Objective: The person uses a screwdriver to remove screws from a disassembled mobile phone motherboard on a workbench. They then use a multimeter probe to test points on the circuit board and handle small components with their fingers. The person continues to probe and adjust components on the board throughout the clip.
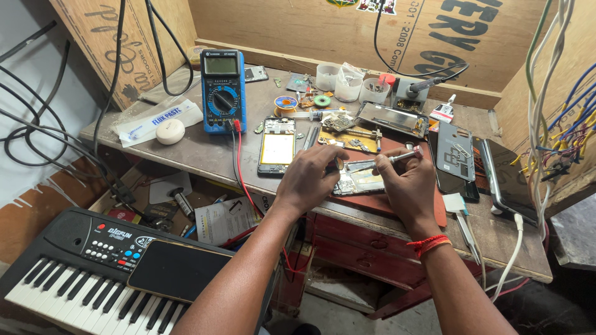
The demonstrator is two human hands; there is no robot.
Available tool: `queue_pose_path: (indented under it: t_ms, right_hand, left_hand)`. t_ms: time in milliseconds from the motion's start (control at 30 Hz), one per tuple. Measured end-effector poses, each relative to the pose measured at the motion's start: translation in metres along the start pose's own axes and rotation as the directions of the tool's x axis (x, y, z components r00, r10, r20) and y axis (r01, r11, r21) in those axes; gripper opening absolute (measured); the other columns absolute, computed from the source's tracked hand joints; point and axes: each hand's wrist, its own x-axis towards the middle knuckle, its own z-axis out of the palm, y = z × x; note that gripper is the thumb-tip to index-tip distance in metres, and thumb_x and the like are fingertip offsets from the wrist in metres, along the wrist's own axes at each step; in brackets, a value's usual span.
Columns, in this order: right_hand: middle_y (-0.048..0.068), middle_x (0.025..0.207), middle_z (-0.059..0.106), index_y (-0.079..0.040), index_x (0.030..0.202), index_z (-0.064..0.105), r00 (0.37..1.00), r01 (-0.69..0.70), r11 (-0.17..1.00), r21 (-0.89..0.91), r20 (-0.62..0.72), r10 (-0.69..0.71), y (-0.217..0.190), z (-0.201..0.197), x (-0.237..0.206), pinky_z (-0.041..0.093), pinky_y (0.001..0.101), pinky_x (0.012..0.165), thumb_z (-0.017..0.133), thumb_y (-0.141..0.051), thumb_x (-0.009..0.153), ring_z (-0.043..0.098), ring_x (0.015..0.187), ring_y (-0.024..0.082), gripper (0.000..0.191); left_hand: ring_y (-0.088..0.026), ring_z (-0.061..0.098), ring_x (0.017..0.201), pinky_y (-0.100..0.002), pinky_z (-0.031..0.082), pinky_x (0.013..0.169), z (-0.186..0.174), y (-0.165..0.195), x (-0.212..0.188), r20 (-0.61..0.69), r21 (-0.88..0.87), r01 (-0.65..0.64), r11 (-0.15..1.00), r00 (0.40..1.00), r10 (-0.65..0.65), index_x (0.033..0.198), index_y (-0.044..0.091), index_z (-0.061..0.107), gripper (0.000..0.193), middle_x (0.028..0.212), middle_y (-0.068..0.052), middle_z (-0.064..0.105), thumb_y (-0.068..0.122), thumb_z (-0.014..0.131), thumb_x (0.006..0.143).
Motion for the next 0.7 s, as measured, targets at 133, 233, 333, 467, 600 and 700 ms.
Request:
queue_pose_path:
  t_ms: [133, 233, 333, 467, 600, 700]
  right_hand:
    - [0.009, 0.077, 0.077, 0.0, 0.093, 0.074, 1.0, 0.014, 1.0, -0.027, 0.006, -0.014, -0.0006, 0.0003, 0.0005, 0.058, 0.026, 0.064, 0.07, -0.018, 0.095, 0.073, 0.068, 0.012, 0.018]
    - [0.009, 0.076, 0.077, 0.0, 0.092, 0.074, 1.0, -0.001, 1.0, -0.028, -0.002, 0.001, -0.0008, 0.0002, 0.0005, 0.058, 0.026, 0.064, 0.071, -0.018, 0.094, 0.073, 0.068, 0.011, 0.018]
    - [0.009, 0.076, 0.077, 0.0, 0.092, 0.074, 1.0, 0.002, 1.0, -0.028, -0.003, -0.002, -0.0006, 0.0002, 0.0001, 0.058, 0.0261, 0.064, 0.07, -0.018, 0.094, 0.073, 0.068, 0.011, 0.019]
    - [0.009, 0.076, 0.077, 0.0, 0.091, 0.074, 1.0, 0.022, 0.999, -0.036, 0.009, -0.021, 0.0006, 0.0001, 0.0009, 0.058, 0.0262, 0.064, 0.071, -0.018, 0.094, 0.074, 0.068, 0.012, 0.019]
    - [0.008, 0.076, 0.077, 0.0, 0.092, 0.074, 1.0, 0.015, 0.999, -0.037, -0.007, -0.015, 0.0017, 0.0007, 0.001, 0.059, 0.0257, 0.065, 0.07, -0.018, 0.094, 0.075, 0.069, 0.011, 0.018]
    - [0.009, 0.076, 0.077, -0.001, 0.091, 0.075, 1.0, 0.019, 0.998, -0.056, -0.009, -0.019, 0.0019, 0.0004, 0.0005, 0.059, 0.0256, 0.064, 0.07, -0.018, 0.094, 0.074, 0.067, 0.012, 0.018]
  left_hand:
    - [-0.025, 0.073, 0.097, -0.042, 0.052, 0.089, -0.0005, 0.0001, 0.0003, 0.008, -0.019, 0.011, 1.0, 1.0, -0.011, 0.107, 0.012, 0.069, 0.028, 0.101, -0.005, 0.075, 0.004, 0.071, 0.08]
    - [-0.025, 0.072, 0.096, -0.042, 0.052, 0.09, -0.0004, 0.0002, 0.0004, 0.003, -0.018, 0.005, 1.0, 1.0, -0.005, 0.106, 0.011, 0.069, 0.028, 0.1, -0.006, 0.075, 0.005, 0.071, 0.079]
    - [-0.026, 0.072, 0.095, -0.042, 0.051, 0.09, -0.0007, -0.0002, 0.0002, 0.006, -0.005, 0.007, 1.0, 1.0, -0.007, 0.107, 0.012, 0.069, 0.029, 0.098, -0.006, 0.075, 0.005, 0.071, 0.078]
    - [-0.025, 0.072, 0.095, -0.042, 0.051, 0.089, -0.0001, -0.0005, 0.0001, -0.002, -0.004, -0.003, 1.0, 1.0, 0.003, 0.107, 0.012, 0.069, 0.029, 0.099, -0.005, 0.075, 0.004, 0.071, 0.078]
    - [-0.026, 0.071, 0.096, -0.043, 0.051, 0.09, -0.0001, -0.001, -0.0001, -0.002, 0.009, -0.009, 1.0, 1.0, 0.009, 0.107, 0.012, 0.069, 0.03, 0.099, -0.006, 0.075, 0.004, 0.071, 0.078]
    - [-0.024, 0.073, 0.097, -0.042, 0.052, 0.089, 0.0003, -0.0005, 0.0, 0.013, -0.012, 0.017, 1.0, 1.0, -0.017, 0.107, 0.012, 0.069, 0.027, 0.101, -0.005, 0.075, 0.005, 0.07, 0.081]
